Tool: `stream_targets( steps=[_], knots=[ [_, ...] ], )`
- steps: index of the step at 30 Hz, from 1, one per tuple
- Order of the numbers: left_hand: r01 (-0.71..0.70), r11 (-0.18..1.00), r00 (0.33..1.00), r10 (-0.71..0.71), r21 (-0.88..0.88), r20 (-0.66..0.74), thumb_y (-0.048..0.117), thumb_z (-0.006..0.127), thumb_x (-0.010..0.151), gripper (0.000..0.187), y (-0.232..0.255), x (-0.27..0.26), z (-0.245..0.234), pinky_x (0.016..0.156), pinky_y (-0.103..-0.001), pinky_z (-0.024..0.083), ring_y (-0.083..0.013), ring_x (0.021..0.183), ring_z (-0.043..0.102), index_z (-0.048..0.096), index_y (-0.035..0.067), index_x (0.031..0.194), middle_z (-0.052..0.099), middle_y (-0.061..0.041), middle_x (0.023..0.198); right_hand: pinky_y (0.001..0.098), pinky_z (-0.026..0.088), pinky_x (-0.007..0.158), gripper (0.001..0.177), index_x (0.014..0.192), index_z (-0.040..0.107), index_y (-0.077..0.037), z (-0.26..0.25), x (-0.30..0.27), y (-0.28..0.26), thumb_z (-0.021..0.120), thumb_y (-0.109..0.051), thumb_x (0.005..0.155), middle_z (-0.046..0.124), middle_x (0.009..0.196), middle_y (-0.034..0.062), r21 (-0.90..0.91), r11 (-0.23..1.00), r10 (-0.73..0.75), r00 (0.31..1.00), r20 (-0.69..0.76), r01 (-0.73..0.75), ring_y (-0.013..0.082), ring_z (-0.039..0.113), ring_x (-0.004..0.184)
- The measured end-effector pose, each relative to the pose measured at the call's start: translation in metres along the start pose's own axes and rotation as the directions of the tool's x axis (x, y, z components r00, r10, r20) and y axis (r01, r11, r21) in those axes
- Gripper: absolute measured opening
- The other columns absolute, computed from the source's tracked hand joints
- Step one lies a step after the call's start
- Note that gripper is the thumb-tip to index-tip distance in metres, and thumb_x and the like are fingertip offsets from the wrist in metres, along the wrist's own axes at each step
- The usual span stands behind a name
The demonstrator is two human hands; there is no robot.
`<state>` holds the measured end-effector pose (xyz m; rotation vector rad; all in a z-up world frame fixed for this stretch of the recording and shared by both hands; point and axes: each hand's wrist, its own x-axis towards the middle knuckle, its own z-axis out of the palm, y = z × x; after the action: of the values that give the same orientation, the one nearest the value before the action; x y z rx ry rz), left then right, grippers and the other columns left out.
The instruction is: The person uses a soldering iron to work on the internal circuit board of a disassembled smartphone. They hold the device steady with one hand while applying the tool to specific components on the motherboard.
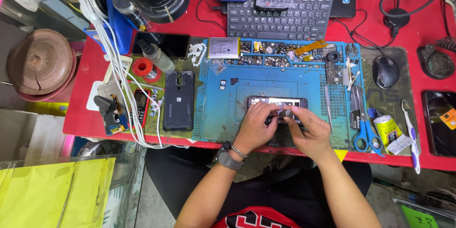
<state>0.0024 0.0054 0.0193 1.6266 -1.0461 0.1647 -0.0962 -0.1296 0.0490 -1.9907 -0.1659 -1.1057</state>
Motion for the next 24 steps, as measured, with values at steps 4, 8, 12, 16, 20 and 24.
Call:
stream_targets(
  steps=[4, 8, 12, 16, 20, 24],
  knots=[
    [-0.005, 1.000, 1.000, 0.005, -0.011, 0.010, 0.002, 0.075, 0.080, 0.031, 0.002, 0.002, -0.001, 0.076, -0.039, 0.053, -0.0280, 0.082, 0.066, 0.069, 0.012, 0.109, 0.065, -0.002, 0.085, 0.0458, 0.061, 0.071, 0.042, 0.117, 0.073, 0.006, -0.010, -0.008, 0.014, 0.080, 0.016, 0.077, 0.078, 0.099, 0.0224, -0.034, 0.999, 0.016, 1.000, -0.018, -0.017, 0.0402, 0.077, 0.088],
    [0.020, 0.999, 0.998, -0.022, 0.027, 0.051, 0.010, 0.080, 0.077, 0.035, -0.003, -0.002, 0.004, 0.079, -0.039, 0.051, -0.0282, 0.088, 0.066, 0.069, 0.012, 0.110, 0.065, -0.003, 0.089, 0.0472, 0.060, 0.079, 0.051, 0.134, 0.063, 0.008, -0.044, -0.010, 0.039, 0.076, 0.018, 0.085, 0.074, 0.104, 0.0298, -0.082, 0.992, 0.094, 0.992, -0.088, -0.101, 0.0388, 0.075, 0.092],
    [0.015, 0.998, 0.996, -0.019, 0.053, 0.086, 0.010, 0.081, 0.076, 0.036, -0.007, -0.005, 0.006, 0.081, -0.040, 0.051, -0.0292, 0.090, 0.066, 0.069, 0.012, 0.110, 0.064, -0.004, 0.091, 0.0472, 0.058, 0.084, 0.053, 0.143, 0.054, 0.014, -0.072, -0.013, 0.059, 0.071, 0.020, 0.093, 0.071, 0.109, 0.0356, -0.092, 0.987, 0.120, 0.988, -0.095, -0.129, 0.0400, 0.072, 0.097],
    [0.011, 0.998, 0.996, -0.017, 0.069, 0.084, 0.010, 0.081, 0.076, 0.036, -0.008, -0.006, 0.008, 0.080, -0.039, 0.051, -0.0289, 0.091, 0.066, 0.068, 0.012, 0.110, 0.064, -0.004, 0.091, 0.0457, 0.057, 0.082, 0.053, 0.142, 0.055, 0.013, -0.078, -0.030, 0.072, 0.072, 0.020, 0.092, 0.071, 0.109, 0.0350, -0.098, 0.983, 0.146, 0.985, -0.093, -0.155, 0.0375, 0.072, 0.096],
    [0.033, 0.997, 0.994, -0.040, 0.077, 0.100, 0.011, 0.081, 0.076, 0.035, -0.008, -0.006, 0.006, 0.081, -0.038, 0.050, -0.0277, 0.093, 0.066, 0.069, 0.013, 0.109, 0.064, -0.003, 0.092, 0.0474, 0.059, 0.084, 0.052, 0.138, 0.058, 0.015, -0.066, -0.019, 0.054, 0.074, 0.021, 0.089, 0.072, 0.106, 0.0343, -0.116, 0.977, 0.166, 0.982, -0.091, -0.177, 0.0405, 0.073, 0.093],
    [0.030, 0.996, 0.994, -0.039, 0.082, 0.100, 0.011, 0.081, 0.077, 0.035, -0.008, -0.006, 0.007, 0.082, -0.039, 0.051, -0.0281, 0.094, 0.066, 0.069, 0.013, 0.110, 0.065, -0.003, 0.093, 0.0457, 0.059, 0.083, 0.049, 0.135, 0.061, 0.013, -0.063, -0.017, 0.051, 0.076, 0.019, 0.088, 0.074, 0.104, 0.0305, -0.158, 0.973, 0.160, 0.984, -0.081, -0.171, 0.0388, 0.075, 0.092]
  ],
)
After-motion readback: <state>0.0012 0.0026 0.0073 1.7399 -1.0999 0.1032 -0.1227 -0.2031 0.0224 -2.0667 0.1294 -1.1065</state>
